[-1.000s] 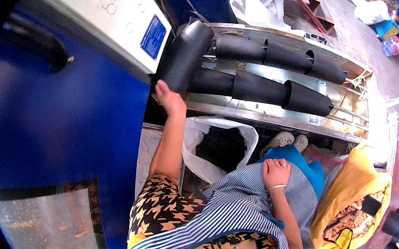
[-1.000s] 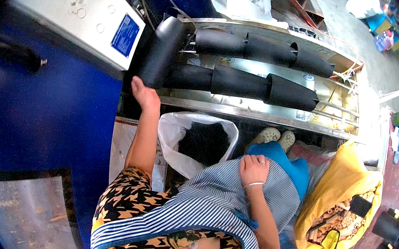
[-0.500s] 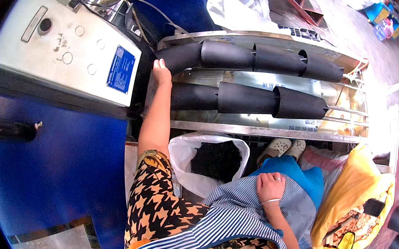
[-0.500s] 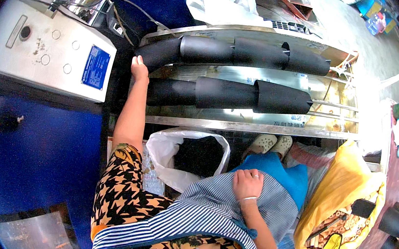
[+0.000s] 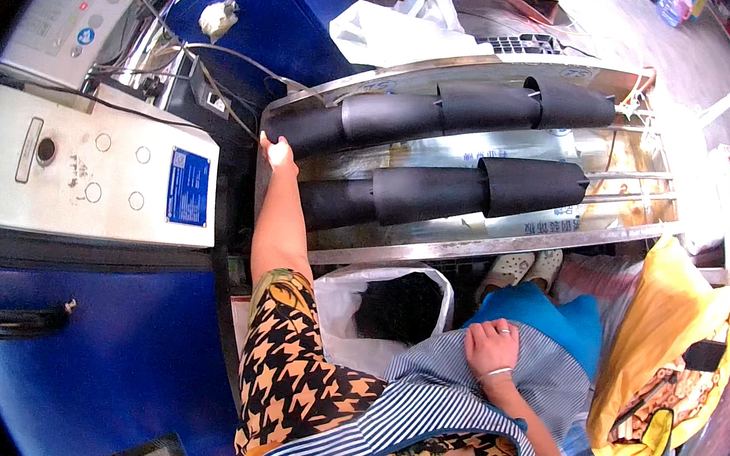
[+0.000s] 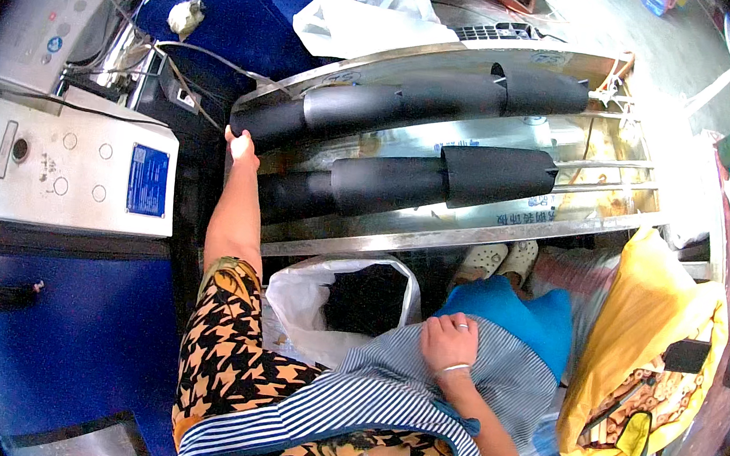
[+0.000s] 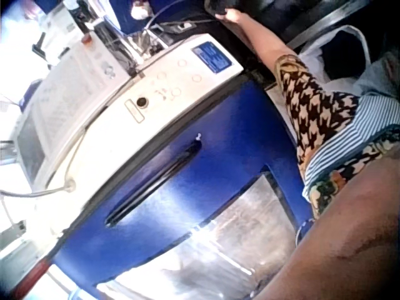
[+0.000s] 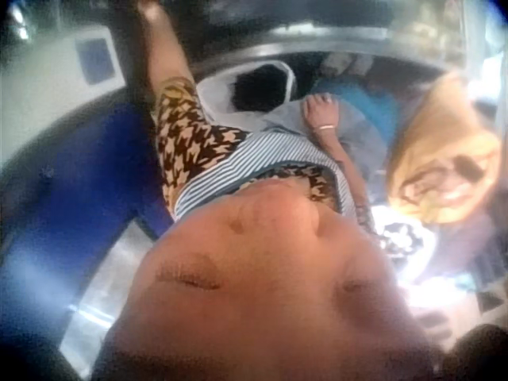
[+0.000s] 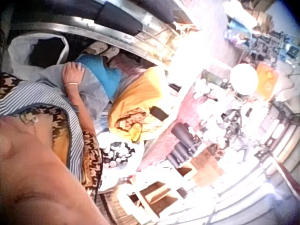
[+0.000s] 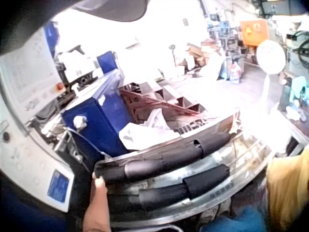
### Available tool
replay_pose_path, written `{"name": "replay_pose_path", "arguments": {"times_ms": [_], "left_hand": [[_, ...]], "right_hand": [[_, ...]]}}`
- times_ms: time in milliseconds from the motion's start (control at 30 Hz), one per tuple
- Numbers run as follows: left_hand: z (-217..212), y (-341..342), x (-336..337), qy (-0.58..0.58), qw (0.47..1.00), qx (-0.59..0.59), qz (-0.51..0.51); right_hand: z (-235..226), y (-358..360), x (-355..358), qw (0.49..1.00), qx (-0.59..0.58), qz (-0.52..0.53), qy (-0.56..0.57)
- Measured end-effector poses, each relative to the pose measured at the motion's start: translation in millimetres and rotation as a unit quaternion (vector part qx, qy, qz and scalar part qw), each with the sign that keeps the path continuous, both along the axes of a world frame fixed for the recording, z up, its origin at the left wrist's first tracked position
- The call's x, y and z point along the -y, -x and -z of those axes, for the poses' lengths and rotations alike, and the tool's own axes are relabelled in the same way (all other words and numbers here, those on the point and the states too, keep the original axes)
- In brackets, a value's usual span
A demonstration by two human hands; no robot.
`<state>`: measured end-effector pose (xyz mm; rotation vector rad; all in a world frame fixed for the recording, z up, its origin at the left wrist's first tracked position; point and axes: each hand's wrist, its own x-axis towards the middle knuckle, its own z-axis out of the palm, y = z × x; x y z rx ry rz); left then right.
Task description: The person takes a black plastic cylinder from a machine, wipes it with a yellow cloth, inserts a small wooden peg, and then fits a black plastic cap onto the end before placing the finished item into a container.
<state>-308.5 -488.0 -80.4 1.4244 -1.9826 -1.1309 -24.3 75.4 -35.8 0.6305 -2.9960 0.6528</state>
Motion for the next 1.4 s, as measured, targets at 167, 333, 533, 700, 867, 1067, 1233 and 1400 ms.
{"name": "replay_pose_path", "arguments": {"times_ms": [167, 333, 533, 700, 867, 1067, 1233, 1400], "left_hand": [[-20, -7, -58, -0.085, 0.994, -0.059, 0.020], [-16, -22, -45, -0.016, 0.999, 0.025, 0.046], [41, 35, -102, 0.441, 0.839, 0.034, 0.316], [39, 36, -123, 0.417, 0.771, 0.193, 0.441], [-12, 37, -253, 0.492, 0.768, -0.054, 0.405], [-33, 11, -546, 0.503, 0.429, -0.120, 0.740], [8, 50, -630, 0.577, 0.284, 0.168, 0.747], [-64, 58, -623, 0.607, 0.218, 0.271, 0.714]], "right_hand": [[5, -3, -8, 1.000, 0.003, 0.017, 0.002], [-2, -8, -14, 1.000, 0.008, 0.008, 0.023], [36, -20, -25, 0.997, 0.046, 0.053, -0.014], [37, -17, -13, 0.998, 0.036, 0.052, -0.001], [51, -25, -12, 0.998, 0.018, 0.053, -0.007], [-9, -8, -28, 0.998, 0.006, 0.032, 0.053], [-1, -17, -45, 0.993, -0.056, 0.052, 0.090], [9, -21, -58, 0.991, -0.064, 0.058, 0.099]]}}
